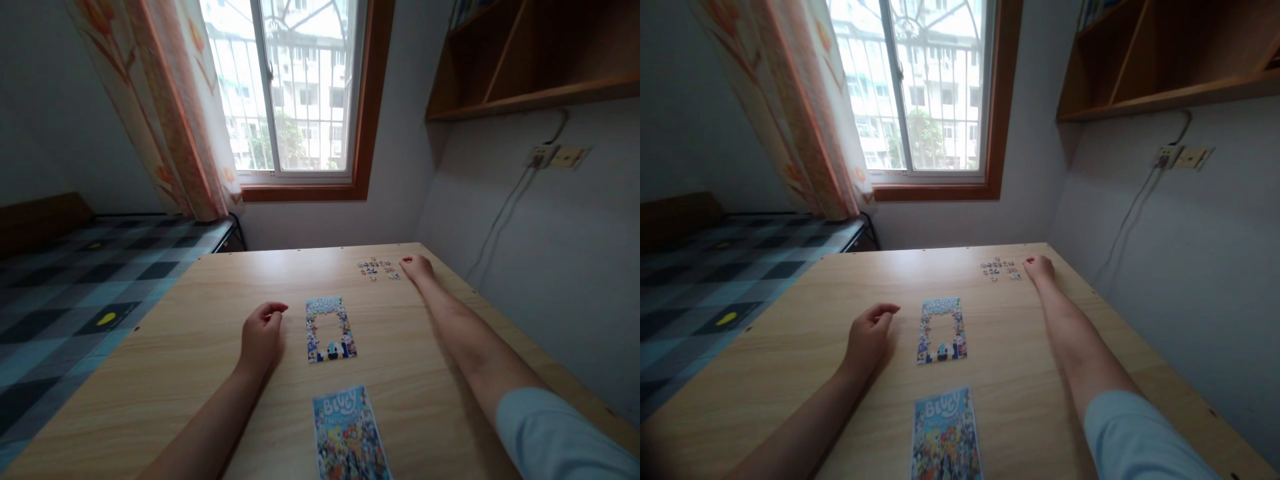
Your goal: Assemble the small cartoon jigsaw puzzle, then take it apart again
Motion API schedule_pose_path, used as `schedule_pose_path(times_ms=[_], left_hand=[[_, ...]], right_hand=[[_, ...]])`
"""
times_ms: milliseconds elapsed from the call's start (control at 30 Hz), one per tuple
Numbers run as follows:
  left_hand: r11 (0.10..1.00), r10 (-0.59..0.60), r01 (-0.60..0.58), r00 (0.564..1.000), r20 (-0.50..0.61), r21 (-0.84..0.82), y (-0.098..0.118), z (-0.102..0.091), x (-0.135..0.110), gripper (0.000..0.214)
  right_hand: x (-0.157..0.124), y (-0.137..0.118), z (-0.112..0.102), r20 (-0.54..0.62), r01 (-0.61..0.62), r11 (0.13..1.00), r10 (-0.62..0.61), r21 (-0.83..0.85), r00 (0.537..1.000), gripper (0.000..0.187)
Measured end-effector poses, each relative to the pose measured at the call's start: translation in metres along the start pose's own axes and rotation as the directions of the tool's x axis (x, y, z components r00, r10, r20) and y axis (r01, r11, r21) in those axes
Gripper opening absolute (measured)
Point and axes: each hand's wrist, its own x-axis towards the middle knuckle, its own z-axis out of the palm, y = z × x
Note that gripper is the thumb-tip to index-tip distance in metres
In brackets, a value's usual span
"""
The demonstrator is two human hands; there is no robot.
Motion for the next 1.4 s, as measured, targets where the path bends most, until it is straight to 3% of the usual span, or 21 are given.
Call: schedule_pose_path(times_ms=[467,700,800,900,967,1133,1233,1333,1400], left_hand=[[0.998,0.058,-0.058,0.998,0.034,0.008,-0.006,0.003,0.000,0.029],[0.997,0.074,-0.075,0.996,0.054,0.016,-0.002,0.003,-0.001,0.027],[0.995,0.091,-0.095,0.993,0.080,0.038,-0.002,0.004,-0.002,0.027],[0.991,0.111,-0.119,0.988,0.108,0.069,0.000,0.005,-0.002,0.028],[0.986,0.123,-0.137,0.983,0.135,0.100,0.000,0.006,-0.002,0.028],[0.949,0.167,-0.226,0.952,0.258,0.219,0.001,0.008,-0.005,0.029],[0.914,0.227,-0.313,0.923,0.312,0.259,0.001,0.010,-0.008,0.029],[0.879,0.281,-0.386,0.894,0.350,0.280,0.001,0.010,-0.012,0.029],[0.866,0.302,-0.416,0.877,0.372,0.277,0.001,0.010,-0.013,0.028]], right_hand=[[-0.049,0.012,-0.021,0.097,-0.005,0.998,-0.001,0.069,0.995,0.023],[-0.096,0.014,-0.044,0.132,0.067,0.971,-0.100,0.232,0.986,0.019],[-0.114,0.008,-0.051,0.092,0.047,0.918,-0.090,0.394,0.992,0.021],[-0.136,-0.011,-0.050,0.020,0.013,0.762,-0.035,0.648,0.999,0.029],[-0.153,-0.032,-0.047,0.034,0.031,0.688,-0.080,0.726,0.996,0.036],[-0.196,-0.094,-0.028,0.148,0.087,0.584,-0.344,0.807,0.927,0.035],[-0.210,-0.124,-0.016,0.181,0.080,0.513,-0.439,0.855,0.880,0.030],[-0.218,-0.141,-0.015,0.142,0.118,0.487,-0.464,0.865,0.874,0.023],[-0.223,-0.146,-0.024,0.071,0.222,0.514,-0.489,0.829,0.870,0.017]])
